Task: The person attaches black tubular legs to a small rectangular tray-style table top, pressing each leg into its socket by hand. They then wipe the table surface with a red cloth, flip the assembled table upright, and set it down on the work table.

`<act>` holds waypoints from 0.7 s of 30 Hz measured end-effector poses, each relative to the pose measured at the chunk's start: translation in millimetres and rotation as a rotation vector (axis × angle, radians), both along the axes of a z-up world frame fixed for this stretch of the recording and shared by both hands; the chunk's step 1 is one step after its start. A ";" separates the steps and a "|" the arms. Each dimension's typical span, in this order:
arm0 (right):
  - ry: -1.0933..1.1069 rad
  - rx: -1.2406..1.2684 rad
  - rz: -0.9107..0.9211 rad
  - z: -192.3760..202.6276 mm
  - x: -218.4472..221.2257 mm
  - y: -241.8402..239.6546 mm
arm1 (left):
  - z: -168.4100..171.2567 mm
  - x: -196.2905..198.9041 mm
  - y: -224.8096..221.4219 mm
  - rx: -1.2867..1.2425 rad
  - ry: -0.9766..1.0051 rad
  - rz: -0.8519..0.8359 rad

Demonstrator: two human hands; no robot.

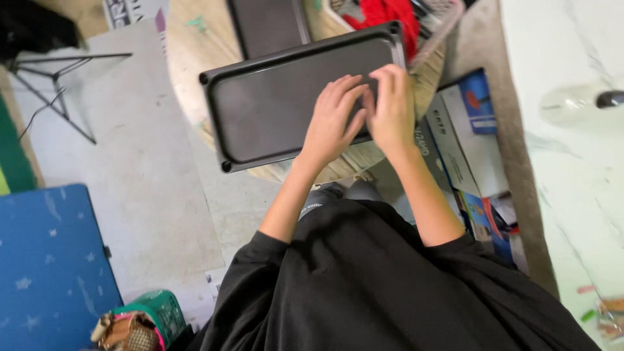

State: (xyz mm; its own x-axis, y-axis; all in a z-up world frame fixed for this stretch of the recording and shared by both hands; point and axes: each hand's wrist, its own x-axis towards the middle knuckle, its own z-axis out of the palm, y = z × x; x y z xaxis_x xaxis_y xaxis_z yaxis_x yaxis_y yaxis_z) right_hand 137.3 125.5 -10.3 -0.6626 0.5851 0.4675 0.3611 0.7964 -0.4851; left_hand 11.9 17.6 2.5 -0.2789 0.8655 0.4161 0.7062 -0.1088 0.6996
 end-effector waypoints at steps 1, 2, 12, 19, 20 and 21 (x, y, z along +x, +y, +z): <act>-0.004 0.001 -0.027 -17.5 15.4 16.8 | -3.3 12.7 17.1 0.001 -0.004 -0.027; 0.038 -0.132 -0.099 -34.9 29.8 32.3 | -6.1 25.0 32.0 -0.020 0.031 -0.088; 0.548 -0.957 0.177 -253.3 61.8 75.3 | -42.2 80.1 113.7 -0.153 0.291 -0.240; 0.183 -0.617 0.108 -232.4 69.0 58.4 | -54.9 78.4 109.0 -0.115 0.211 -0.206; 0.218 -0.662 0.106 -229.0 69.0 56.8 | -53.3 77.9 109.3 -0.098 0.213 -0.211; 0.252 -0.708 0.105 -225.2 69.0 55.0 | -51.5 77.5 109.4 -0.080 0.215 -0.216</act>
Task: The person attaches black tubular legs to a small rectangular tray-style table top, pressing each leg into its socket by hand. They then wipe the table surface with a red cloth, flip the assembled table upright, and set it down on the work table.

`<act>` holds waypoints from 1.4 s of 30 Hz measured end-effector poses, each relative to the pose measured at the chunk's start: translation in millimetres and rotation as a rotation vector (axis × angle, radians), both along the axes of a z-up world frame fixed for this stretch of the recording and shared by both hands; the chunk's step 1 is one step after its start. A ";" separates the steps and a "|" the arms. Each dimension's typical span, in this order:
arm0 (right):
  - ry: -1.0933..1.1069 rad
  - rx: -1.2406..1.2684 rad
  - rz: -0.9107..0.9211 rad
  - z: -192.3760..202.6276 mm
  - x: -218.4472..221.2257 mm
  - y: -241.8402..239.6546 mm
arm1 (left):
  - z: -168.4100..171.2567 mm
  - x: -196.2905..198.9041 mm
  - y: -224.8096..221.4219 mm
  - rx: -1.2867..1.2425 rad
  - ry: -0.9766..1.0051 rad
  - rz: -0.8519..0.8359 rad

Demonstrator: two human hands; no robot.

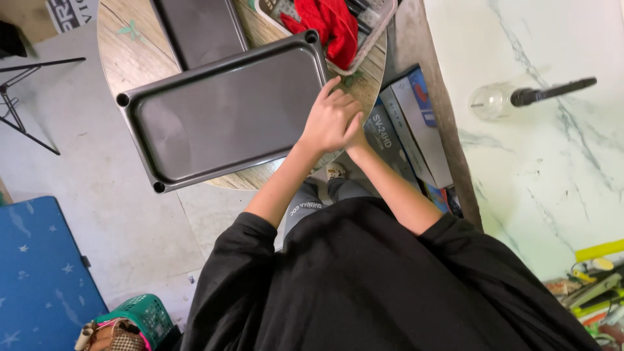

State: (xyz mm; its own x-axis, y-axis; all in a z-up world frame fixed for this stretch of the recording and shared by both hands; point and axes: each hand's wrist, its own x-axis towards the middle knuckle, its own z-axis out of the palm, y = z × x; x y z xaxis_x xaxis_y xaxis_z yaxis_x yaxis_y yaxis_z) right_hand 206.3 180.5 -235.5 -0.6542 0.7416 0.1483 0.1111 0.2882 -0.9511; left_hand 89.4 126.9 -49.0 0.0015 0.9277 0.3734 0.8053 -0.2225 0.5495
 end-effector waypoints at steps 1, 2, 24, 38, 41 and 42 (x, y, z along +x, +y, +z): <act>0.003 0.001 0.009 4.0 -0.6 -1.6 | 0.7 0.1 -0.4 0.001 0.003 0.009; 0.039 -0.030 0.002 8.2 -1.0 -3.2 | 1.7 0.4 -0.8 0.009 0.006 0.000; 0.231 -0.438 0.288 -3.5 1.8 18.1 | -7.5 4.0 3.2 0.047 0.010 0.025; 0.400 -0.523 0.295 -12.5 8.6 5.9 | -0.9 4.8 -2.2 0.064 0.074 0.024; 0.218 -0.235 0.237 -16.1 11.1 10.7 | -0.2 5.6 -0.3 0.068 0.104 0.018; 0.148 -0.123 0.167 -18.7 13.2 11.7 | -0.2 6.9 -0.2 0.061 0.114 0.024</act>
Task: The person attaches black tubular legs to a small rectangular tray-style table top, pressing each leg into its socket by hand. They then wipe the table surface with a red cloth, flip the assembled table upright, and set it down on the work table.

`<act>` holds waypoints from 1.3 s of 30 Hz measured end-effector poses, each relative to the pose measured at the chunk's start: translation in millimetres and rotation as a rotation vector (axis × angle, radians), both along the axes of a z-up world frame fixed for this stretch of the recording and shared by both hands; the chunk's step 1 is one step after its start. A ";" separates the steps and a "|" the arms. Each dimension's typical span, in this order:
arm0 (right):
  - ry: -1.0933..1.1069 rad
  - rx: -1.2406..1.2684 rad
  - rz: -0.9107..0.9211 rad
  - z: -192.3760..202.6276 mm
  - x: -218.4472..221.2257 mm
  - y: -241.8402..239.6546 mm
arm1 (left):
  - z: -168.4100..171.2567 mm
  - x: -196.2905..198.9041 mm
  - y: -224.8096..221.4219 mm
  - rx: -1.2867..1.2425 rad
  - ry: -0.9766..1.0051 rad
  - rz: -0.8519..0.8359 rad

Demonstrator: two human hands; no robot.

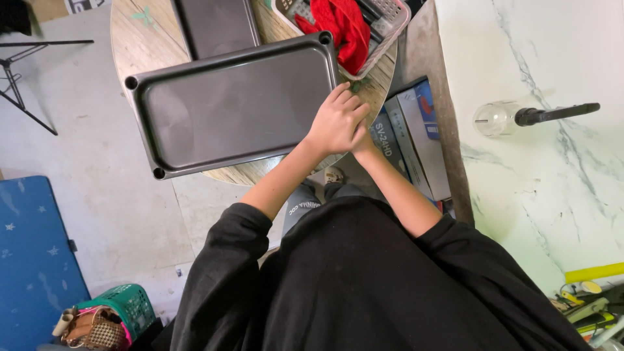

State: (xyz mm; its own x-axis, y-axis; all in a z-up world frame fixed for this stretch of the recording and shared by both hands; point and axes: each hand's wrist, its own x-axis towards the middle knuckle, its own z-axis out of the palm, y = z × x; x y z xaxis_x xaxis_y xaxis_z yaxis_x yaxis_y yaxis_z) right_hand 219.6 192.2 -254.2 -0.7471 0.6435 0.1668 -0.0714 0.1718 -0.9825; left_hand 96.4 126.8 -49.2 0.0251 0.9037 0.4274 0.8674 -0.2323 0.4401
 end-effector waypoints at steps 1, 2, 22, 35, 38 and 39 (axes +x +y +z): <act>0.002 0.002 0.004 3.0 -2.0 1.6 | -1.9 -0.3 -1.0 0.002 0.002 0.004; -0.008 0.014 0.011 6.0 -4.5 3.4 | -3.8 -1.2 -1.9 0.029 -0.022 0.027; -0.367 0.376 0.102 -25.0 -207.7 189.5 | -15.4 -129.6 94.5 -0.088 -0.026 0.495; -0.596 0.388 0.140 9.4 -189.4 160.0 | -29.0 -127.5 84.9 -0.153 -0.126 0.433; -0.600 0.456 0.128 -3.2 -192.0 168.5 | -26.1 -126.5 86.8 -0.164 -0.127 0.438; -0.575 0.551 0.109 -12.4 -194.2 170.6 | -24.6 -126.5 85.6 -0.183 -0.133 0.443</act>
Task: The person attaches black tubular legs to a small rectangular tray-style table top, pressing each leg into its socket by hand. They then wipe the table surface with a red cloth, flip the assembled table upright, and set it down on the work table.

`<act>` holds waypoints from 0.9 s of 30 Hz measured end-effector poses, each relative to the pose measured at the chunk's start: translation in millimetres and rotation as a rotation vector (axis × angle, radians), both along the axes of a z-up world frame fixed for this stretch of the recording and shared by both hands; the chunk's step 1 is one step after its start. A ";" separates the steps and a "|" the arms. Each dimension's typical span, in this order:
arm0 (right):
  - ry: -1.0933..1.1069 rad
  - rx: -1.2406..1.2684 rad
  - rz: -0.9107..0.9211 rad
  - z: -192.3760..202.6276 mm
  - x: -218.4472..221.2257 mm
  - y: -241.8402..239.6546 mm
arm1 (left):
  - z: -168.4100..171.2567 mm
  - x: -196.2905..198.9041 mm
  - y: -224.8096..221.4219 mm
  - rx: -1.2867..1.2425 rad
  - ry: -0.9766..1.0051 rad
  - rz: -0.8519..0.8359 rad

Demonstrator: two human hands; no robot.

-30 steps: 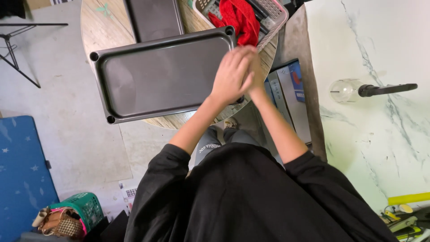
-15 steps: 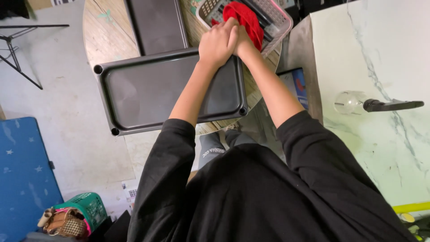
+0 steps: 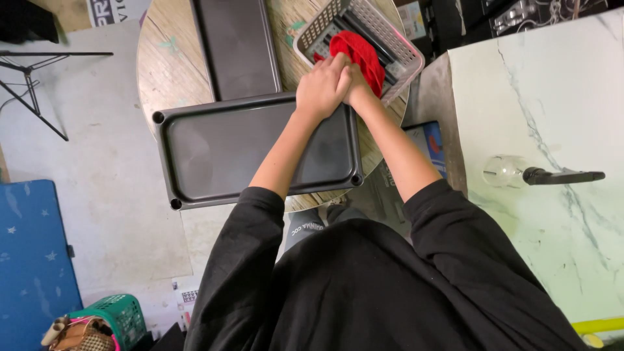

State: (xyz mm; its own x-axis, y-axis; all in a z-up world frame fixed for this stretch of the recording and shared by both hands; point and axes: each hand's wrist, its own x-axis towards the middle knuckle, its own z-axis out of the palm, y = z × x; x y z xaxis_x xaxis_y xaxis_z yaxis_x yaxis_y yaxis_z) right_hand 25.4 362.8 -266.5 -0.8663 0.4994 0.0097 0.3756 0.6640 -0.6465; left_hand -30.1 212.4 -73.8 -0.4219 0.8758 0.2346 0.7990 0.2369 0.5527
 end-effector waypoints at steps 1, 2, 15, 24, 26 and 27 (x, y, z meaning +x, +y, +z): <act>0.004 0.007 0.008 -5.4 1.9 5.8 | 1.0 1.1 1.5 0.007 0.004 0.008; -0.013 -0.006 0.027 -11.2 2.0 10.4 | 1.8 1.1 1.8 -0.005 -0.006 0.012; -0.031 -0.334 0.103 -19.0 11.3 20.4 | -5.3 -15.4 18.3 -0.220 -0.259 -0.079; -0.137 -0.495 -0.168 64.7 20.1 -18.8 | 4.3 -9.9 14.3 -0.193 -0.245 -0.017; -0.168 -0.427 -0.151 49.2 19.9 -12.4 | 5.7 -9.1 14.5 -0.198 -0.242 -0.017; -0.200 -0.358 -0.127 42.1 19.1 -8.9 | 6.9 -9.2 14.5 -0.203 -0.238 -0.010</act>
State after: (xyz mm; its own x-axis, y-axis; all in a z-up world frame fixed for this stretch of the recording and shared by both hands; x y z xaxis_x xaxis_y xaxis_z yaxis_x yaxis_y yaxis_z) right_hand 44.5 353.9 -224.4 -0.7650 0.5435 -0.3454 0.5810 0.3512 -0.7342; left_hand -39.3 226.9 -66.9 -0.4355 0.8988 -0.0500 0.6553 0.3546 0.6669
